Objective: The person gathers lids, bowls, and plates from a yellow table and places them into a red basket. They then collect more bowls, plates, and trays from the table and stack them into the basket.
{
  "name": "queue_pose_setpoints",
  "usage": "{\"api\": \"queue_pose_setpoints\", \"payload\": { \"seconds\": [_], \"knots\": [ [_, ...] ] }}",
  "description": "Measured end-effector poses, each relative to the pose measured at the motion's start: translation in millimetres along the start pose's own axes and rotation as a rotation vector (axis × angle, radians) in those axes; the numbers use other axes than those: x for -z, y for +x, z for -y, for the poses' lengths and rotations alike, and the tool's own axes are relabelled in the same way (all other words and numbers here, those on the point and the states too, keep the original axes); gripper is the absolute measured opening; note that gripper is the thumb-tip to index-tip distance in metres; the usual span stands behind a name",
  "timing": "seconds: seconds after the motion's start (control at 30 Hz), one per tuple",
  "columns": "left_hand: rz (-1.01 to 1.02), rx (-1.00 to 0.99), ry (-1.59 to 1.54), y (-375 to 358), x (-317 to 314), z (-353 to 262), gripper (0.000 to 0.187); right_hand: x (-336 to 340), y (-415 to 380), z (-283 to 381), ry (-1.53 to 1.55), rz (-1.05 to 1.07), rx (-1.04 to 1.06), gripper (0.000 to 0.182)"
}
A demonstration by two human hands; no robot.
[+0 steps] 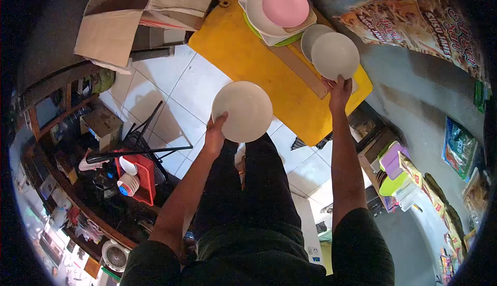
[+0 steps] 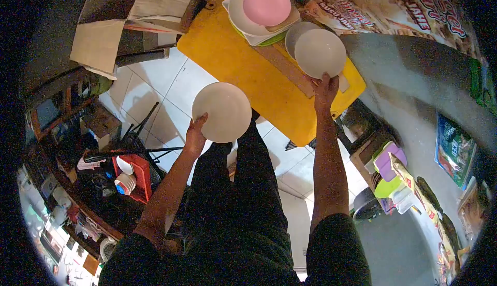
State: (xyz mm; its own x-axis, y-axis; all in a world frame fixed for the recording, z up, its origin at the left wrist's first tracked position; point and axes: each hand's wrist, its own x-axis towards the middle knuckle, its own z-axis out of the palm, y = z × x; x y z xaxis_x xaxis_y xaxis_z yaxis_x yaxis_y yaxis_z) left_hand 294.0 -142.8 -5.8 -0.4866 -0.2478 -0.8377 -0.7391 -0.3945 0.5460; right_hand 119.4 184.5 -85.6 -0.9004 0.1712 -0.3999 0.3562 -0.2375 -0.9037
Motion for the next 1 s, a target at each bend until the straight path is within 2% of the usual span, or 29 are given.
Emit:
{"api": "queue_pose_setpoints", "payload": {
  "seconds": [0.07, 0.27, 0.33, 0.47, 0.53, 0.57, 0.6, 0.67, 0.7, 0.77, 0.8, 0.87, 0.9, 0.93, 1.0],
  "knots": [
    [0.021, -0.03, 0.008, -5.8, 1.2, -3.2, 0.059, 2.0, -12.2, 1.5, 0.017, -0.102, 0.037, 0.038],
    [-0.015, 0.008, -0.009, -24.4, 12.1, -7.5, 0.061, 10.2, -46.6, -16.5, 0.192, -0.062, -0.097, 0.038],
    [-0.019, -0.027, 0.048, -37.5, 22.9, -7.9, 0.061, 5.7, -66.7, -18.4, 0.188, -0.03, -0.127, 0.039],
    [-0.093, -0.065, -0.029, -63.1, 56.5, 1.5, 0.059, -17.4, -126.4, -24.2, 0.112, -0.031, -0.236, 0.048],
    [-0.123, -0.112, -0.025, -91.8, 73.6, -9.4, 0.048, -32.2, -152.8, -12.8, 0.076, 0.018, -0.332, 0.052],
    [-0.168, -0.163, -0.066, -87.8, 92.5, 8.7, 0.042, -43.1, -166.5, -0.6, 0.058, 0.03, -0.373, 0.054],
    [-0.173, -0.195, -0.083, -101.9, 104.1, 3.4, 0.042, -53.3, -176.4, 8.5, 0.03, 0.09, -0.425, 0.055],
    [-0.213, -0.292, 0.131, -132.1, 127.1, -6.3, 0.037, -80.3, -207.2, 38.5, -0.041, 0.113, -0.369, 0.058],
    [-0.215, -0.33, 0.115, -138.2, 147.6, -0.6, 0.037, -88.3, -214.9, 50.6, -0.031, 0.193, -0.38, 0.063],
    [-0.307, -0.657, 0.833, -133.7, 192.9, 17.1, 0.031, -106.3, -229.8, 78.0, -0.015, 0.288, -0.35, 0.068],
    [-0.324, -0.697, 0.821, -140.0, 207.7, 9.0, 0.031, -121.3, -240.8, 97.0, -0.06, 0.281, -0.335, 0.064],
    [-0.29, -0.74, 0.49, -154.7, 232.1, -7.2, 0.031, -144.4, -256.8, 131.8, -0.092, 0.293, -0.29, 0.06],
    [-0.28, -0.455, -0.045, -193.7, 215.9, -49.9, 0.036, -151.1, -262.0, 147.2, -0.102, 0.391, -0.268, 0.06],
    [-0.322, -0.442, -0.096, -220.3, 216.7, -71.1, 0.034, -155.9, -268.6, 161.5, -0.118, 0.487, -0.25, 0.06],
    [-0.151, -0.596, -0.138, -252.5, 236.4, -92.1, 0.033, -166.0, -285.8, 188.8, -0.146, 0.531, -0.164, 0.059]
  ]
}}
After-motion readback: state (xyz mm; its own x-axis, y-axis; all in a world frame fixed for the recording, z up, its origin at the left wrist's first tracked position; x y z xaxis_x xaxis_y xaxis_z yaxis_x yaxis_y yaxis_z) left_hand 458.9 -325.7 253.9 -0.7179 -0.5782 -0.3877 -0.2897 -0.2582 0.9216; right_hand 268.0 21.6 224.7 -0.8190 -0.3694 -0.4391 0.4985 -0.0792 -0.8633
